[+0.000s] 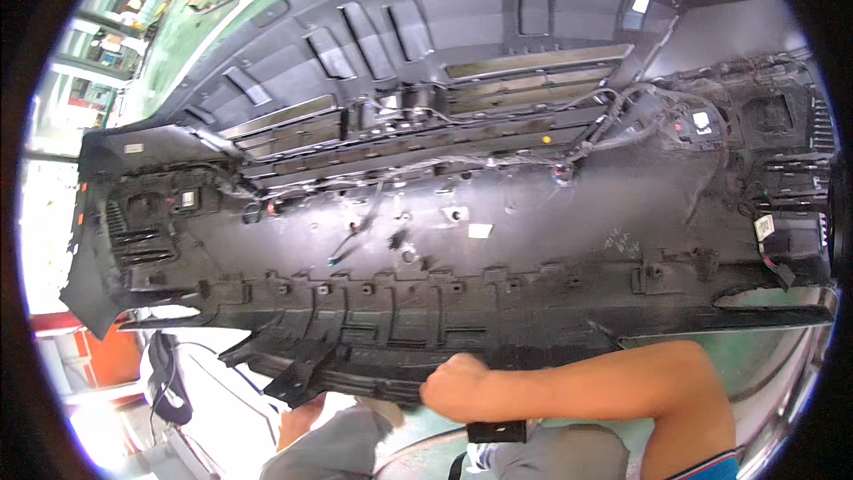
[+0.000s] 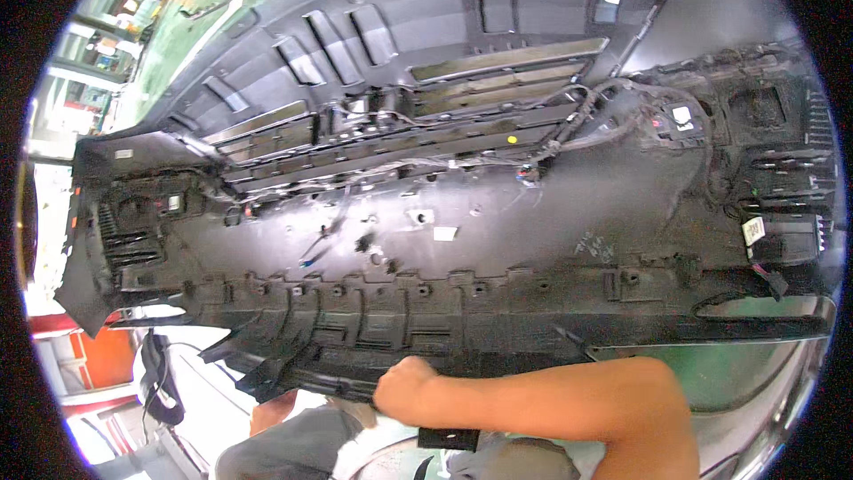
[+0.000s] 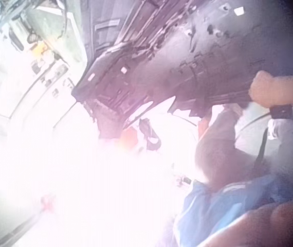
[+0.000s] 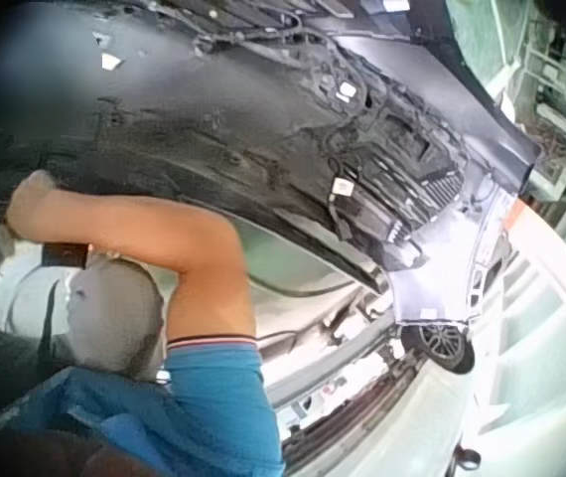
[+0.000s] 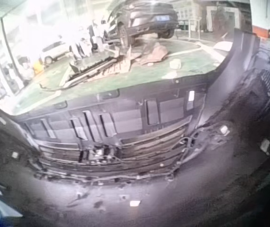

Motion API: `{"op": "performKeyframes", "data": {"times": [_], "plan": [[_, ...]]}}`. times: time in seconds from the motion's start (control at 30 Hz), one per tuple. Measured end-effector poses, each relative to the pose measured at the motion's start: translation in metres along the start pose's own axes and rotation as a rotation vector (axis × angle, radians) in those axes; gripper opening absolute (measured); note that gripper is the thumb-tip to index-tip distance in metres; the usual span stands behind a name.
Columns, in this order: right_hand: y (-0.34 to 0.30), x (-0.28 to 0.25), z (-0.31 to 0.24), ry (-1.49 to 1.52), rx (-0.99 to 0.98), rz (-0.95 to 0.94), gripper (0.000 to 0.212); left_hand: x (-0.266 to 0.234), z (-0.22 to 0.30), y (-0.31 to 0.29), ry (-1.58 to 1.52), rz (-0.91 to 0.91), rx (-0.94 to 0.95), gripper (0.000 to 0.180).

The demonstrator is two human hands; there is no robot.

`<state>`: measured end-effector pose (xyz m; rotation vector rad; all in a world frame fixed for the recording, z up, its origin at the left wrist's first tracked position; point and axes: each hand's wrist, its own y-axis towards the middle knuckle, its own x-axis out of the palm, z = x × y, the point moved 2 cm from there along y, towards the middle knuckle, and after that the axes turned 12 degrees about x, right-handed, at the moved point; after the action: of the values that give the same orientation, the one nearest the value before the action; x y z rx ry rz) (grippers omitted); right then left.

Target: The person removes a car bumper from a vehicle using a screwdriver to detach fasteners. After detaching the bumper, the person places it on the floor and walks to the vehicle's interior to remove a floor mat.

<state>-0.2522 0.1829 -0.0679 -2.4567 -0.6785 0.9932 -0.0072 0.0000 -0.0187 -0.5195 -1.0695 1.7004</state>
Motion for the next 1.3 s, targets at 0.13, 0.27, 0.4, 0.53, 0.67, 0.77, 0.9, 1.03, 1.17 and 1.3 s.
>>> {"op": "performKeyframes", "data": {"times": [0.13, 0.27, 0.4, 0.53, 0.67, 0.77, 0.9, 1.03, 1.17, 1.3], "plan": [[-0.054, -0.043, 0.031, 0.028, 0.145, 0.017, 0.023, -0.014, -0.008, 0.006, 0.059, -0.062, 0.013, 0.050], [-0.166, -0.067, 0.068, 0.069, 0.399, 0.568, 0.040, -0.032, -0.044, 0.044, 0.071, -0.149, -0.042, 0.049], [-0.254, -0.041, 0.049, 0.578, 0.534, 1.047, 0.044, -0.042, -0.078, 0.071, 0.097, -0.218, -0.062, 0.048], [-0.274, 0.019, 0.014, 1.096, 0.480, 0.949, 0.045, -0.047, -0.096, 0.098, 0.156, -0.329, -0.061, 0.047], [-0.285, 0.072, 0.010, 1.209, 0.685, 0.650, 0.046, -0.052, -0.113, 0.121, 0.224, -0.411, -0.074, 0.047], [-0.302, 0.098, 0.026, 1.025, 0.882, 0.295, 0.041, -0.047, -0.124, 0.132, 0.261, -0.435, -0.087, 0.046], [-0.306, 0.137, 0.051, 0.806, 0.859, 0.149, 0.041, -0.014, -0.126, 0.148, 0.336, -0.479, -0.122, 0.045], [-0.270, 0.185, 0.087, 0.540, 1.014, 0.124, 0.039, 0.002, -0.114, 0.153, 0.408, -0.498, -0.153, 0.045], [-0.217, 0.237, 0.097, 0.214, 1.017, 0.322, 0.025, 0.001, -0.102, 0.152, 0.433, -0.604, -0.254, 0.057], [-0.176, 0.273, 0.115, -0.011, 0.783, 0.729, 0.031, 0.009, -0.079, 0.129, 0.611, -0.613, -0.254, 0.053]]}}
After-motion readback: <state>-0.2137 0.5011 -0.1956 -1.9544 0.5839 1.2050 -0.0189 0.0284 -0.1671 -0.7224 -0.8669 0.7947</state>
